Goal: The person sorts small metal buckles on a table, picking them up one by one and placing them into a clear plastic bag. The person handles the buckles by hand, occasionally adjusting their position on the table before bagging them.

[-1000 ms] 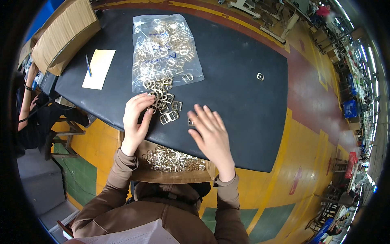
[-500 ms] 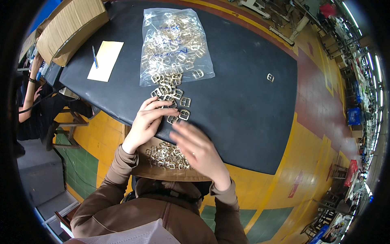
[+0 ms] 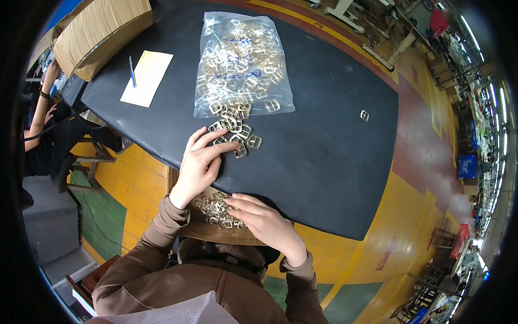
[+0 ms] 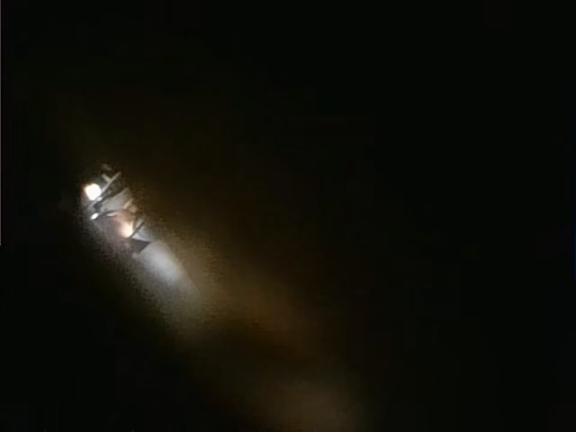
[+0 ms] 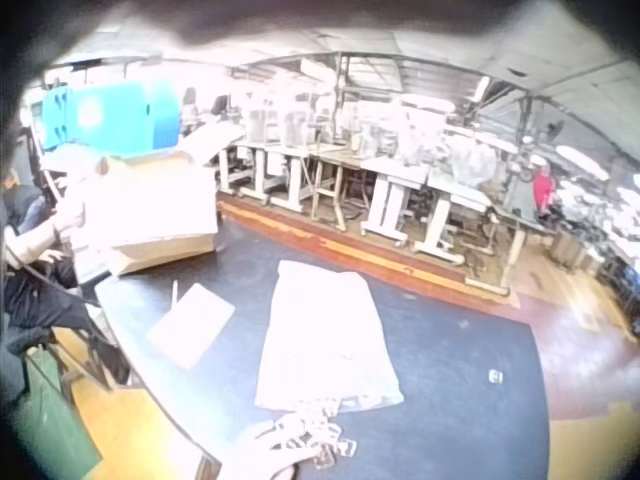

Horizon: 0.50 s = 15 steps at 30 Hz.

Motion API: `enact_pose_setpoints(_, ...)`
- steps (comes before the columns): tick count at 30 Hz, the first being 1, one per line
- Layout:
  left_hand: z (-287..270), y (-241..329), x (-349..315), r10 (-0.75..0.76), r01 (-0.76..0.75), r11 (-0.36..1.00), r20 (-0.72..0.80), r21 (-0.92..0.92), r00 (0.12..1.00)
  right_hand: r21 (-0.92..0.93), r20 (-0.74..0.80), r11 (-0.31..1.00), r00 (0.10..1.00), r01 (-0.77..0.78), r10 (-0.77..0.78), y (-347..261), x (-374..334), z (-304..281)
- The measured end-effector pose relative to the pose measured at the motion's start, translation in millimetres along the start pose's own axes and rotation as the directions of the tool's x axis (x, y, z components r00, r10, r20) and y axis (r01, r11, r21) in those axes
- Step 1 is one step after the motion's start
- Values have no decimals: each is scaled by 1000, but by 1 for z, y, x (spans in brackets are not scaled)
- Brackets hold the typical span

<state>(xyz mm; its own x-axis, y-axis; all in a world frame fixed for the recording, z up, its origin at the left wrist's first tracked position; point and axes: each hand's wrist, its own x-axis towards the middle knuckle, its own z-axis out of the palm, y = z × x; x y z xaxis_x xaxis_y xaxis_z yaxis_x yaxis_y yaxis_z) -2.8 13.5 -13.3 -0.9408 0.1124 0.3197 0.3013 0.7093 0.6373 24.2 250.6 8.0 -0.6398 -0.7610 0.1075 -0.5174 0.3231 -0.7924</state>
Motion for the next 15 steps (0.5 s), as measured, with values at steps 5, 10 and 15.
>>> enact_pose_setpoints(5, -4, -2, 0, 38, -34, 997, 48, -71, 998, -27, -306, 990, 944, -136, 121, 7, 12, -18)
enact_pose_setpoints(10, -4, -3, 2, -43, 41, 987, -12, -154, 999, -320, -509, 897, 854, -304, 108, 29, 67, 3)
enact_pose_setpoints(15, 0, -3, 0, -32, 32, 998, -3, -48, 999, -225, -594, 925, 796, -306, 119, 27, 65, 9)
